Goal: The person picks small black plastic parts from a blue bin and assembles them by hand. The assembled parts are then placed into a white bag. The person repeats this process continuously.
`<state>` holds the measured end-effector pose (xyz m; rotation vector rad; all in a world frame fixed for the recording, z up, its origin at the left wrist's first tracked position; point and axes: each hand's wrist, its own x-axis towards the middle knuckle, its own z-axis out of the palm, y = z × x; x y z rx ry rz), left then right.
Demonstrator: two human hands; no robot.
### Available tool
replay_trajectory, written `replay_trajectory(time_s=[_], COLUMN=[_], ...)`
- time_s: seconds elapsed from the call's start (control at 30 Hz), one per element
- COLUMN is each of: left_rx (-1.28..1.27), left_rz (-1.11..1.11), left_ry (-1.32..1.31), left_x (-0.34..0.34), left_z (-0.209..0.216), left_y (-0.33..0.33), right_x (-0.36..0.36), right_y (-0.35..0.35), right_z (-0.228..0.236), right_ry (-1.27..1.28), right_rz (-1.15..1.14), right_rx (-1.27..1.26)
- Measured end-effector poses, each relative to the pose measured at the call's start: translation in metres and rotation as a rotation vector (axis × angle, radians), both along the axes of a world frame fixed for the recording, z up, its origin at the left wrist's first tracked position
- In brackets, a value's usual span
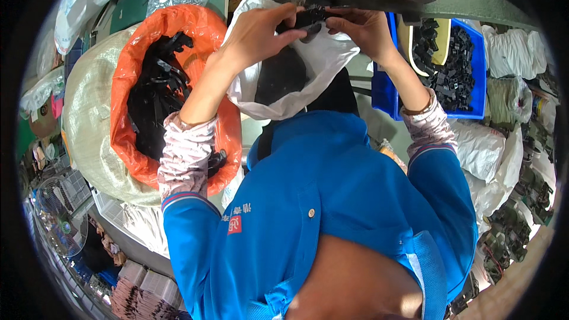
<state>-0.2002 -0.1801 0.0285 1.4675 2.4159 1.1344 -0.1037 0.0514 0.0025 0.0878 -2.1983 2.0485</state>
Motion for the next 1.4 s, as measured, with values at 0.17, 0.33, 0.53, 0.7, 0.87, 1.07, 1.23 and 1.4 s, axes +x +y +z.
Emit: replay_trajectory(time_s=[0.17, 0.33, 0.53, 0.7, 0.87, 1.07, 1.23, 1.4], left_rx=[-0.107, -0.157, -0.183, -0.103, 0.171, 0.072, -0.363, -0.75], left_rz=[0.054, 0.156, 0.175, 0.171, 0.176, 0.407, 1.137, 1.187], left_ry=[-0.088, -0.126, -0.082, -0.042, 0.192, 0.273, -0.268, -0.336], left_x=[0.005, 0.018, 0.022, 0.021, 0.038, 0.068, 0.049, 0.03], left_z=[0.006, 0.012, 0.019, 0.012, -0.004, -0.063, -0.093, -0.159], left_y=[-0.007, -0.006, -0.004, -0.009, -0.002, -0.067, -0.166, -0.231], right_x=[-0.002, -0.025, -0.082, -0.07, -0.097, -0.11, -0.112, -0.13], right_y=[0.005, 0.038, 0.049, 0.067, 0.082, 0.06, 0.074, 0.105], right_z=[0.002, -0.019, -0.114, -0.141, -0.164, -0.14, -0.162, -0.204], right_ry=[-0.085, -0.273, 0.032, -0.009, 0.167, -0.051, -0.108, 0.004], right_rz=[0.046, 0.137, -0.01, -0.059, -0.064, -0.15, -0.207, -0.145], right_rx=[0.125, 0.14, 1.498, 1.317, 1.335, 1.402, 1.306, 1.137])
